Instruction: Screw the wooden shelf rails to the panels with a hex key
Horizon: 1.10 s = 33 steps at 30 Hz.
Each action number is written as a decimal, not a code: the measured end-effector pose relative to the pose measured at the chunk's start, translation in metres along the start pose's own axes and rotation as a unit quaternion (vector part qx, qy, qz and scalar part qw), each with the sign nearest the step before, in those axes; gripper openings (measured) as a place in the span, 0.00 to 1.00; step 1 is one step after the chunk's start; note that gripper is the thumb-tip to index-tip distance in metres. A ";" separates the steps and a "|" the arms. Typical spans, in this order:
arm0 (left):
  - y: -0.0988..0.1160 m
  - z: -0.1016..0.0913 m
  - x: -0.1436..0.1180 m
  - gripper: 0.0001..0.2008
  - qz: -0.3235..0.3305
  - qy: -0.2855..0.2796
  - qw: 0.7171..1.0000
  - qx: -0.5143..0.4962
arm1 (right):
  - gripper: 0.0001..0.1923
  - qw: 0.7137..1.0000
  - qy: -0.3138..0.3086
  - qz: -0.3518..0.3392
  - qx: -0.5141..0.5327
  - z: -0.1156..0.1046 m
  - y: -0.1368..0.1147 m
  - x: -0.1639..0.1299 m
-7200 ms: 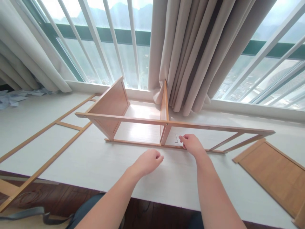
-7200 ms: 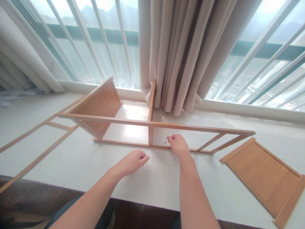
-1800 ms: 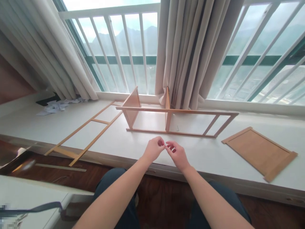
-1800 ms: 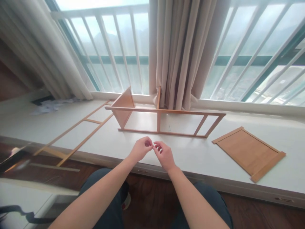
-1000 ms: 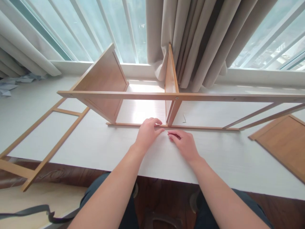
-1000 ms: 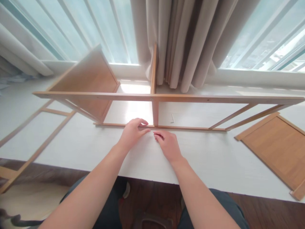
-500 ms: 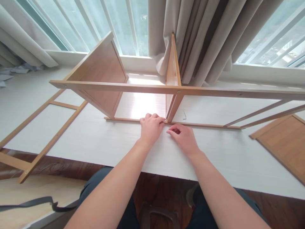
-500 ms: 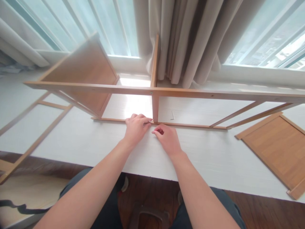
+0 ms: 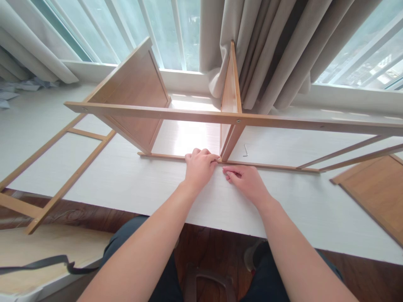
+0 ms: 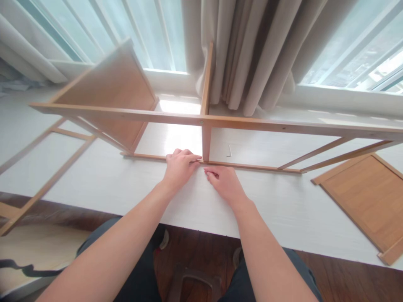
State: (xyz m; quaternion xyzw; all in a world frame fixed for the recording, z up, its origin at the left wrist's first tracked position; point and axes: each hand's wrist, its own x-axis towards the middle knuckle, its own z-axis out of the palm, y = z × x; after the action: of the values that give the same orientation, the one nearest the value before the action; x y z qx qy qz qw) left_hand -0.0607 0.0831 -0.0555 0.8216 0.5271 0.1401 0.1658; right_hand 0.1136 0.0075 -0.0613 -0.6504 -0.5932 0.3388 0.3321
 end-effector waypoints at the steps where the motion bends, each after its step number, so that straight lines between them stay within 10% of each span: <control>1: 0.000 0.000 0.000 0.13 0.000 0.000 1.000 0.001 | 0.14 1.000 0.000 -0.003 -0.005 0.000 0.000 0.000; 33: -0.001 0.002 -0.002 0.10 0.009 0.018 1.000 -0.021 | 0.10 0.967 0.183 -0.145 -0.097 0.040 0.012 0.006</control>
State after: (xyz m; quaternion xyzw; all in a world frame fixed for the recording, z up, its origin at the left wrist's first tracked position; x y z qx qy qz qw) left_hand -0.0613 0.0813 -0.0573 0.8202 0.5193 0.1673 0.1721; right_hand 0.0874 0.0137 -0.0938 -0.6373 -0.6406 0.1025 0.4160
